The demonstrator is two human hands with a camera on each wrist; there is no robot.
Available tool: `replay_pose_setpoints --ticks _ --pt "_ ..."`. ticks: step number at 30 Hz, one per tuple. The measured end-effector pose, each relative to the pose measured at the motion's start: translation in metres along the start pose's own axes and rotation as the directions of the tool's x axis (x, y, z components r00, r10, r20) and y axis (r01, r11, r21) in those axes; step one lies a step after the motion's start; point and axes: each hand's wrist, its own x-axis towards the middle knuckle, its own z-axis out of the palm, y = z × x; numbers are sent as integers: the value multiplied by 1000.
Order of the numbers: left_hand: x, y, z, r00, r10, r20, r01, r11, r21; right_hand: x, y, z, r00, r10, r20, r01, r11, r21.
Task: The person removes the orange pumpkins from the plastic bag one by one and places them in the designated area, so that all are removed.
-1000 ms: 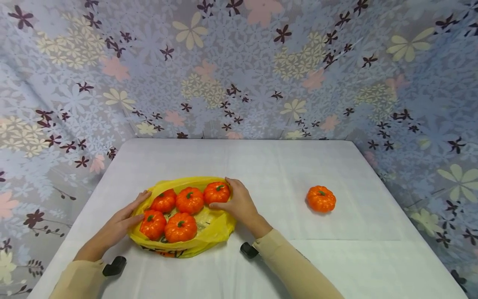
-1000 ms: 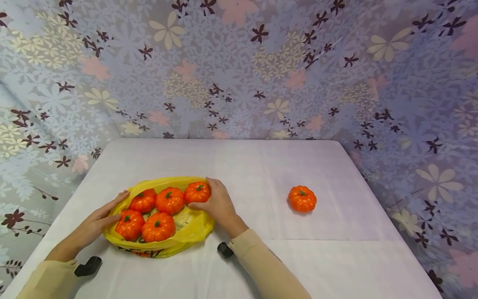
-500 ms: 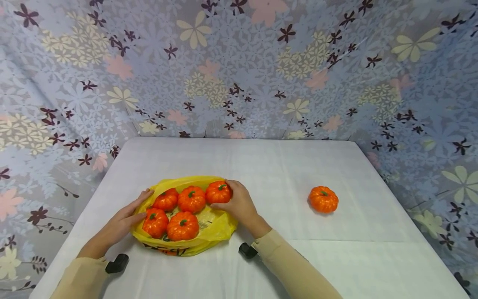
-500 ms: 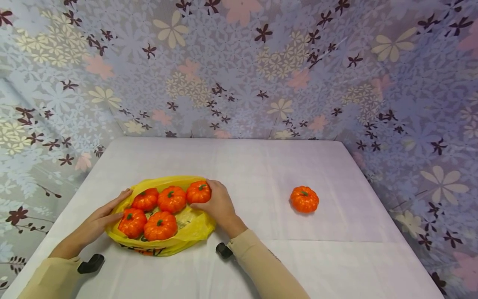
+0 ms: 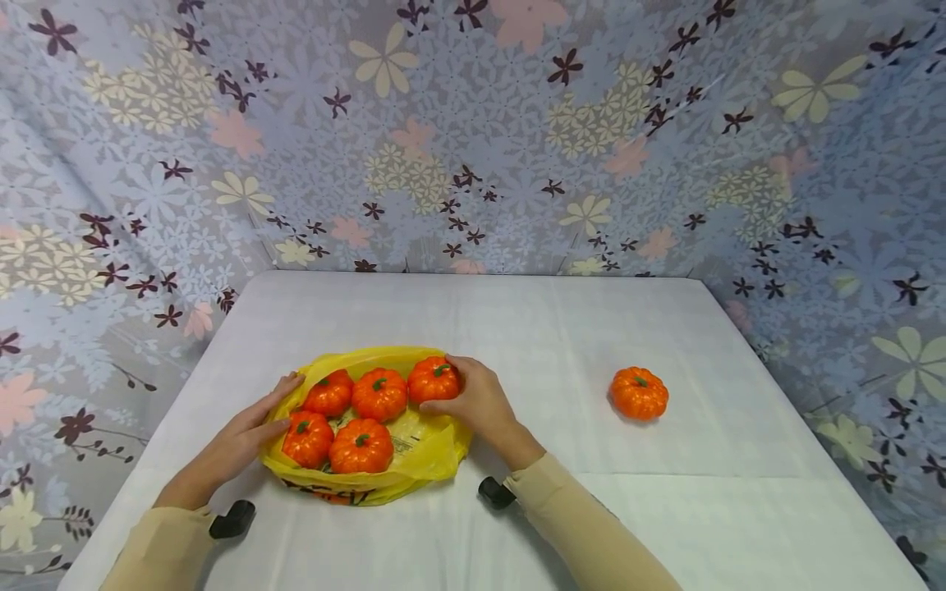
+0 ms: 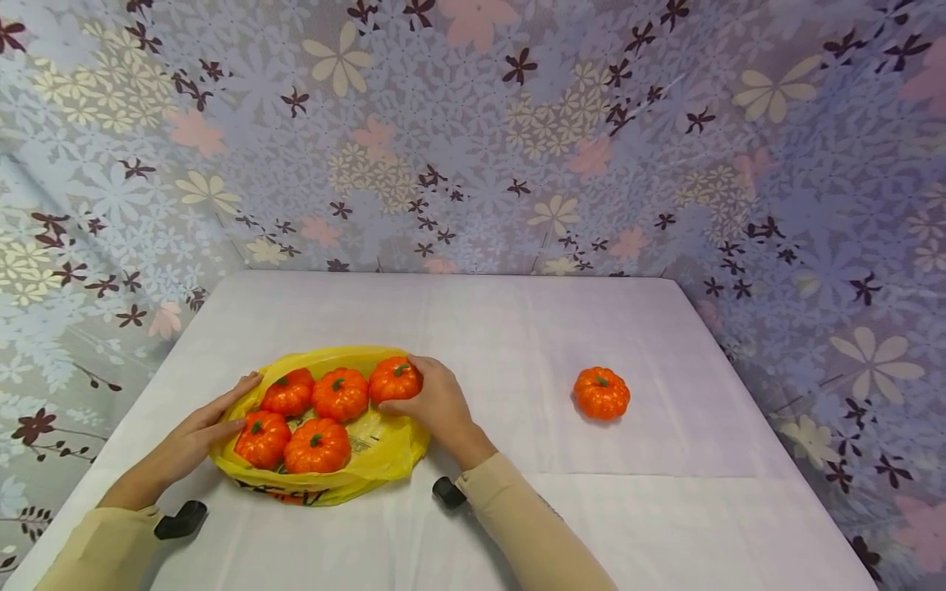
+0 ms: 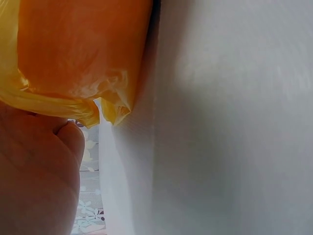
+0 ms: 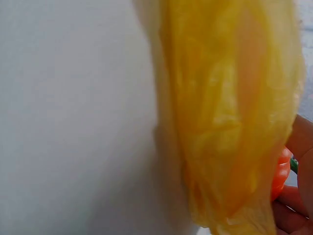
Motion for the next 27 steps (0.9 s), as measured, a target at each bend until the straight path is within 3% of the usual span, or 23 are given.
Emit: replay_pose_setpoints --ticks 9,18,27 --pt "1 1 0 1000 2 4 -2 1000 11 -4 -6 -12 1000 4 0 -4 1000 25" --pt "1 1 0 1000 20 7 -20 1000 5 -8 -17 -27 999 -45 -9 46 997 69" --pt "1 0 1 999 32 4 -32 999 -11 -10 -16 -43 995 -60 -77 66 994 83"
